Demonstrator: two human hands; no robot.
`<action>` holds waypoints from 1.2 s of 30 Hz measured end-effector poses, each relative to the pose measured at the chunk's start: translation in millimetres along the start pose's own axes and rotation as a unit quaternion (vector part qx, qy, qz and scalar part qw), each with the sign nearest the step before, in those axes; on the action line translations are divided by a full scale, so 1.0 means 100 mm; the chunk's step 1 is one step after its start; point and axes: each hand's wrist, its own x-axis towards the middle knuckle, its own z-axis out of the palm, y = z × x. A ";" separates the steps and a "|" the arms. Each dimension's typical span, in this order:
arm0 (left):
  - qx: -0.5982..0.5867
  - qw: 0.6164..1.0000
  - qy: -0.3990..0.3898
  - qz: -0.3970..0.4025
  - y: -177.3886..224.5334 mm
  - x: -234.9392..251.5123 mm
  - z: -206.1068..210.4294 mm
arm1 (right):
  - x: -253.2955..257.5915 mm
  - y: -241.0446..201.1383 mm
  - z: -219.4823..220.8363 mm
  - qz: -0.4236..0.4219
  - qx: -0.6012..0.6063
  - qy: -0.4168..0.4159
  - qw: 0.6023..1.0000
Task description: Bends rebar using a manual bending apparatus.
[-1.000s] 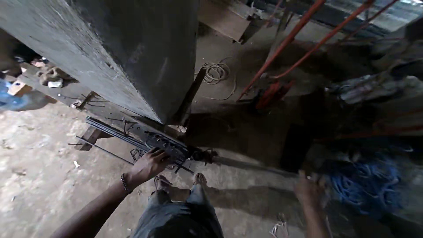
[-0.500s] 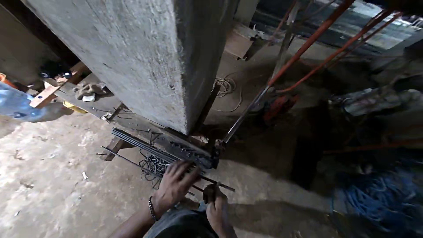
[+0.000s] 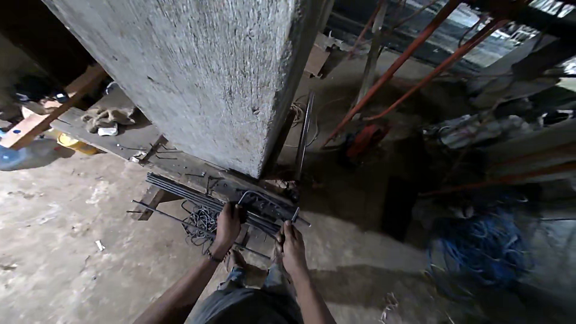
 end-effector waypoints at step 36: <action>-0.186 0.942 0.262 -0.098 0.34 -0.58 1.54 | 3.27 -2.01 -0.90 -0.458 -0.703 -0.188 0.511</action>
